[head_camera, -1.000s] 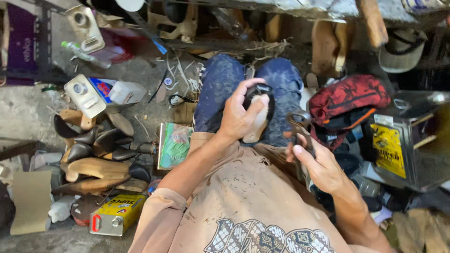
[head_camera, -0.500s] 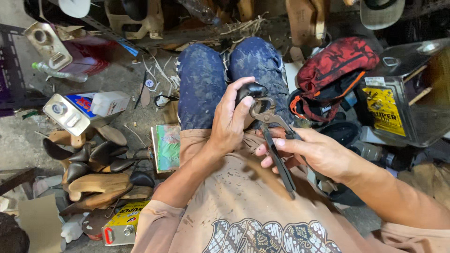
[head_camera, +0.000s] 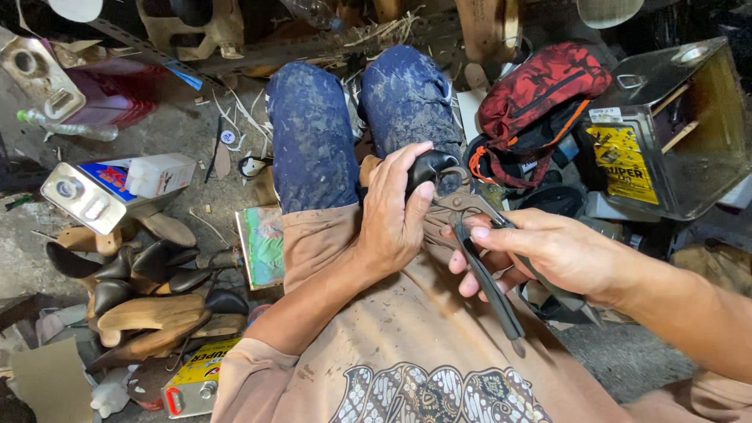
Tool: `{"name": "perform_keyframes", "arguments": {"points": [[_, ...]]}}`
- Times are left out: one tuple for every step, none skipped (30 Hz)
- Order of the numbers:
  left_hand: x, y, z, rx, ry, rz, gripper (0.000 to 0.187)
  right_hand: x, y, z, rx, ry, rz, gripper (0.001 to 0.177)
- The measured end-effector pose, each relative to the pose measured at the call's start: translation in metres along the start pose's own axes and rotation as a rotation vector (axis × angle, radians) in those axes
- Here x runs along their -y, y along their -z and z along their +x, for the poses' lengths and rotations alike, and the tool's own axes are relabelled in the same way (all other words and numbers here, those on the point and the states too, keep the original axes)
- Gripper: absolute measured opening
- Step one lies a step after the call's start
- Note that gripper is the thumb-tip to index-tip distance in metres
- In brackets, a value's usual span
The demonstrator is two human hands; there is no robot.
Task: The person sits on the floor and uses pliers to pull and adjust the sole of a black shoe. They repeatedly grip the edge of the sole with the pliers and pull it away from the upper part of the shoe, working around the perimeter.
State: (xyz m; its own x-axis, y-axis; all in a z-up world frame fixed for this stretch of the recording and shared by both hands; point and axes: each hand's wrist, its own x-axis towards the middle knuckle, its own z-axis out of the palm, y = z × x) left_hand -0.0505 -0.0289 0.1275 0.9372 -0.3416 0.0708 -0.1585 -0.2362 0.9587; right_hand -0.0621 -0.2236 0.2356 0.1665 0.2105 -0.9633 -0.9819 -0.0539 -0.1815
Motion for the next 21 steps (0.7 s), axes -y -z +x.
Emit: {"name": "perform_keyframes", "arguments": {"points": [[0.0, -0.001, -0.001, 0.002, 0.0, -0.002, 0.044, 0.002, 0.0, -0.001, -0.002, -0.001, 0.002, 0.025], [-0.001, -0.002, -0.002, -0.002, -0.015, 0.005, 0.044, 0.004, -0.001, -0.003, -0.006, -0.005, -0.009, 0.026], [-0.001, -0.002, -0.004, -0.006, -0.031, 0.013, 0.044, 0.005, -0.001, -0.004, -0.01, -0.01, -0.021, 0.028], [0.006, -0.004, -0.005, -0.006, -0.028, 0.012, 0.044, -0.001, 0.001, 0.003, -0.009, -0.013, -0.021, 0.028], [0.012, -0.006, -0.005, -0.033, -0.023, -0.049, 0.045, -0.007, 0.002, 0.009, 0.019, 0.134, 0.023, 0.024], [0.019, -0.008, -0.006, -0.061, -0.016, -0.11, 0.046, -0.012, 0.004, 0.016, 0.048, 0.278, 0.066, 0.027], [0.019, -0.003, -0.004, -0.063, -0.012, -0.11, 0.046, -0.021, 0.002, 0.028, 0.049, 0.274, 0.064, 0.027], [0.021, 0.002, 0.001, -0.073, -0.005, -0.128, 0.046, -0.026, 0.001, 0.041, 0.033, 0.428, -0.073, 0.033], [0.022, 0.008, 0.004, -0.083, 0.002, -0.146, 0.046, -0.031, -0.001, 0.054, 0.019, 0.583, -0.211, 0.038], [0.026, 0.01, 0.005, -0.111, 0.007, -0.133, 0.046, -0.028, -0.002, 0.057, 0.041, 0.583, -0.233, 0.038], [0.03, 0.012, 0.005, -0.123, 0.017, -0.178, 0.046, -0.026, -0.004, 0.06, 0.022, 0.607, -0.383, 0.037], [0.034, 0.015, 0.006, -0.126, 0.028, -0.223, 0.046, -0.026, -0.007, 0.063, 0.001, 0.631, -0.524, 0.038], [0.034, 0.018, 0.006, -0.145, 0.034, -0.21, 0.046, -0.018, -0.01, 0.059, 0.021, 0.633, -0.536, 0.038], [0.034, 0.019, 0.006, -0.126, 0.024, -0.244, 0.048, -0.015, -0.013, 0.052, 0.006, 0.635, -0.568, 0.034], [0.033, 0.019, 0.007, -0.108, 0.015, -0.278, 0.05, -0.012, -0.014, 0.045, -0.009, 0.637, -0.6, 0.031], [0.033, 0.02, 0.008, -0.096, 0.007, -0.286, 0.05, -0.012, -0.014, 0.04, -0.024, 0.639, -0.594, 0.031], [0.033, 0.02, 0.009, -0.088, 0.013, -0.245, 0.053, -0.012, -0.013, 0.034, -0.009, 0.563, -0.374, 0.025], [0.032, 0.019, 0.009, -0.08, 0.023, -0.206, 0.056, -0.012, -0.011, 0.028, 0.008, 0.482, -0.153, 0.023], [0.034, 0.017, 0.011, -0.068, 0.02, -0.215, 0.056, -0.01, -0.007, 0.028, -0.004, 0.481, -0.145, 0.023], [0.036, 0.015, 0.011, -0.076, 0.036, -0.198, 0.054, -0.007, -0.005, 0.028, -0.066, 0.461, -0.393, 0.03], [0.038, 0.015, 0.012, -0.084, 0.052, -0.182, 0.051, -0.005, -0.003, 0.027, -0.126, 0.433, -0.64, 0.04]]}}
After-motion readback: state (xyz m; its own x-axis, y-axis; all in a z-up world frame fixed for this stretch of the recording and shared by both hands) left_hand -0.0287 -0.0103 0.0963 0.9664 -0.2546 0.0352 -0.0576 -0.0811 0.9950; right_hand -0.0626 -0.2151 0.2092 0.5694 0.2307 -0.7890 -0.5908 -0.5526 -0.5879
